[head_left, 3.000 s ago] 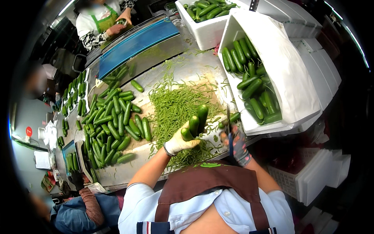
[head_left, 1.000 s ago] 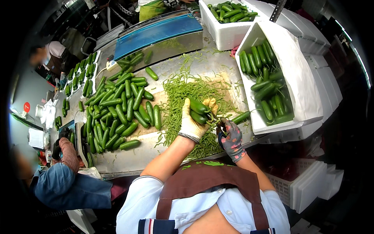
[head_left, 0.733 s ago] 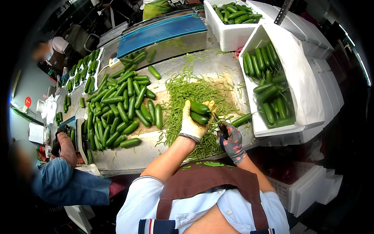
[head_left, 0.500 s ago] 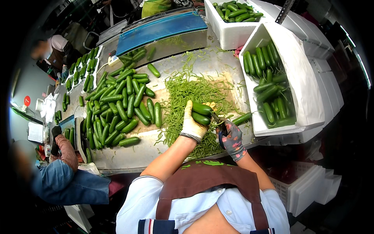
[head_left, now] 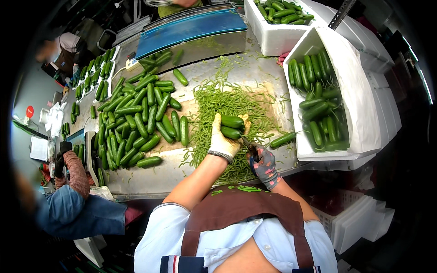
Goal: The person peels cucumbers using a handheld peeler, removing the skin in long strips. The peeled cucumbers are placed into a white styrofoam container, while the peels accumulate on the metal table. The person works continuously, handling cucumbers one at a time from a large pile.
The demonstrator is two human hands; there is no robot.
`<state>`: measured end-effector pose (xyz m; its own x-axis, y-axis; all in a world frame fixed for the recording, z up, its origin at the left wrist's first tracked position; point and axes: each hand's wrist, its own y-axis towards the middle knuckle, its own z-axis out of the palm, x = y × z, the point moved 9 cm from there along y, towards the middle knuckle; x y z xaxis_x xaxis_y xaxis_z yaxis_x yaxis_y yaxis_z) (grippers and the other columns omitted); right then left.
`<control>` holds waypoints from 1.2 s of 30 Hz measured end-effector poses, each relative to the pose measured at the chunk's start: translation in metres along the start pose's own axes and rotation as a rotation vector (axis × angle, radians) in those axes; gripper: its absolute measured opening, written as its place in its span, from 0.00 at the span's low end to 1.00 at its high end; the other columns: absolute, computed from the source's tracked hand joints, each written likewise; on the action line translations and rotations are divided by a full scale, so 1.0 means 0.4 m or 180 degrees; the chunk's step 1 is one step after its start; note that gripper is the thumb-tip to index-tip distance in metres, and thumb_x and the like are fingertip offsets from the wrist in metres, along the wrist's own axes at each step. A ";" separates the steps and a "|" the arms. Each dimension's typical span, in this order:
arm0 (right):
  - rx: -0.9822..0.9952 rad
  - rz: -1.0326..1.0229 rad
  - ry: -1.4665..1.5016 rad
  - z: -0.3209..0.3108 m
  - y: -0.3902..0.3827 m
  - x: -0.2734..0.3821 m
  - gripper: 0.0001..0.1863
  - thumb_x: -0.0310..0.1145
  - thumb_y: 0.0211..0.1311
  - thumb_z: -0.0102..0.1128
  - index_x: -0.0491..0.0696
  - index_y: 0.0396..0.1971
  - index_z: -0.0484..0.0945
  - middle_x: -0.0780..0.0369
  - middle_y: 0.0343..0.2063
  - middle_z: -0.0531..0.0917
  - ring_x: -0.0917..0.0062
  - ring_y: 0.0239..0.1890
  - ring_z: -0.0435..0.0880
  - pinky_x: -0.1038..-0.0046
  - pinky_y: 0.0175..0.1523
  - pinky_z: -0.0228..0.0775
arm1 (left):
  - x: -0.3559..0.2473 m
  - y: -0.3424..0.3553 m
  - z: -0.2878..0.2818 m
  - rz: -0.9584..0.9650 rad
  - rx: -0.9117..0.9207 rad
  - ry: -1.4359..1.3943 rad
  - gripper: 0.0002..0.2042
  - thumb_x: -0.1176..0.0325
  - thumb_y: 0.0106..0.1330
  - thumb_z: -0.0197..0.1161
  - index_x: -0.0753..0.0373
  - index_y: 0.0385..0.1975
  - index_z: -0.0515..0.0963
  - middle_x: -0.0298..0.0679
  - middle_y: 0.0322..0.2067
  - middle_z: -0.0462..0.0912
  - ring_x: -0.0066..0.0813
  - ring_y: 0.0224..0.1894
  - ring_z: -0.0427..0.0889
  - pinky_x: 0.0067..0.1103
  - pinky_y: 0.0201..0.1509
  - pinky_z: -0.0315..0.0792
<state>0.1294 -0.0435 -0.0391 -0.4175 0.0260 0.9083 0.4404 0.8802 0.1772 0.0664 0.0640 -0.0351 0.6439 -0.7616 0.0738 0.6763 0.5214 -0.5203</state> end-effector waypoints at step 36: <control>0.3400 0.1987 0.8005 -0.110 -0.298 -0.145 0.23 0.38 0.55 0.50 0.48 0.50 0.59 0.50 0.36 0.69 0.74 0.20 0.73 0.69 0.22 0.67 | 0.513 0.339 0.305 0.1935 0.1881 0.7962 0.35 0.59 0.40 0.67 0.66 0.49 0.60 0.51 0.38 0.71 0.41 0.44 0.71 0.25 0.48 0.65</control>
<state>0.1362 -0.1707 -0.0961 0.7071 0.5697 -0.4188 -0.3822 0.8063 0.4514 0.3340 0.0254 0.0133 -0.2887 0.7239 -0.6266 0.9154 0.4005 0.0410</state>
